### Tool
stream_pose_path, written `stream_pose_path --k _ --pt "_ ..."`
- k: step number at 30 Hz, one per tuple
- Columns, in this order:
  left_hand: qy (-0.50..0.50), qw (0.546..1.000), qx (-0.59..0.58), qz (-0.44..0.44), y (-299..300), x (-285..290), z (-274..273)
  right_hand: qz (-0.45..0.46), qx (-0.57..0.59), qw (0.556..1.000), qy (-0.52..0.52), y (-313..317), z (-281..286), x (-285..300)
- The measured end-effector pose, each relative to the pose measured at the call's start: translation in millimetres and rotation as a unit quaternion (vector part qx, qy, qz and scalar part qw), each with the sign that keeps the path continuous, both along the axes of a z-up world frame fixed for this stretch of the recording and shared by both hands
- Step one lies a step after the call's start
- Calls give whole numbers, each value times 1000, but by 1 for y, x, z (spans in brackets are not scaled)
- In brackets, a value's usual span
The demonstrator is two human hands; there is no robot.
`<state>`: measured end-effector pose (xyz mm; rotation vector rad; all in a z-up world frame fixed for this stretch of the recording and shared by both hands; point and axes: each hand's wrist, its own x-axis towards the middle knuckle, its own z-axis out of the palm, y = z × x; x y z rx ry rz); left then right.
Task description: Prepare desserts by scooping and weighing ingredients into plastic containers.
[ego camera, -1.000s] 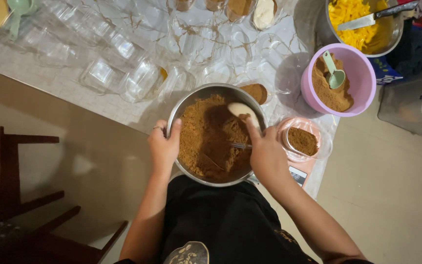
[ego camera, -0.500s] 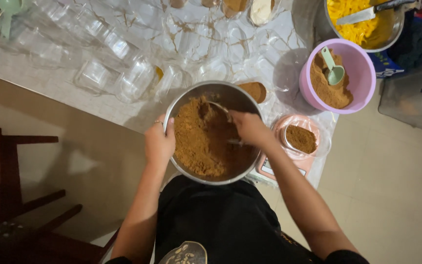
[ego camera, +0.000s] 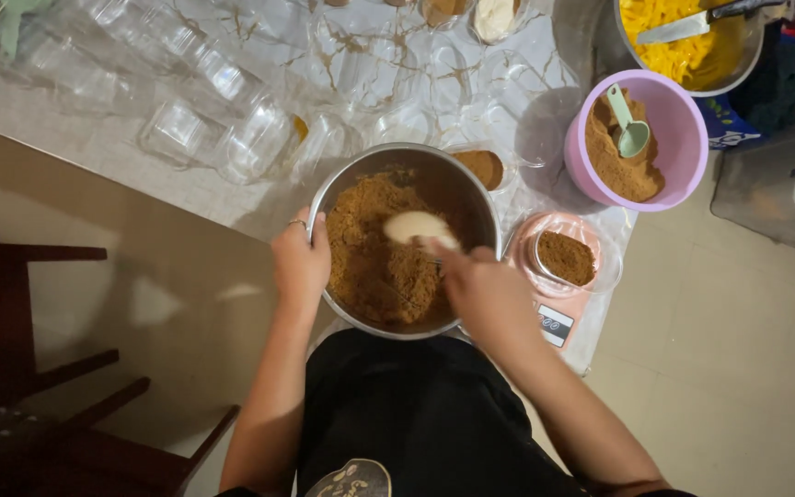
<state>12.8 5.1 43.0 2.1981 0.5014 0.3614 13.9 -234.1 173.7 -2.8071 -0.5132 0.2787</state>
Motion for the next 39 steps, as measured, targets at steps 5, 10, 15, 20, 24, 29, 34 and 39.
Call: stream_pose_path --k 5,10,15,20,24,29,34,39 --pt "20 1000 -12 -9 0 0 4 -27 -63 997 39 -13 -78 31" --pt "27 1000 -10 2 1 2 3 -77 83 989 99 3 -46 43" --pt "30 999 -17 6 -2 1 -3 -8 -3 995 98 8 33 18" --pt "36 998 -40 32 -4 -1 4 70 20 990 125 9 -67 -8" --pt "-17 994 -84 67 -6 -3 -3 26 18 991 131 14 -51 -9" --pt "-21 991 -100 85 -10 -1 3 17 -22 990 139 31 -49 -10" --pt "-38 992 -91 76 -9 -4 5 -26 29 985 168 42 -87 -16" --pt "-40 992 -97 75 -8 -3 0 -49 224 926 300 2 -118 -6"
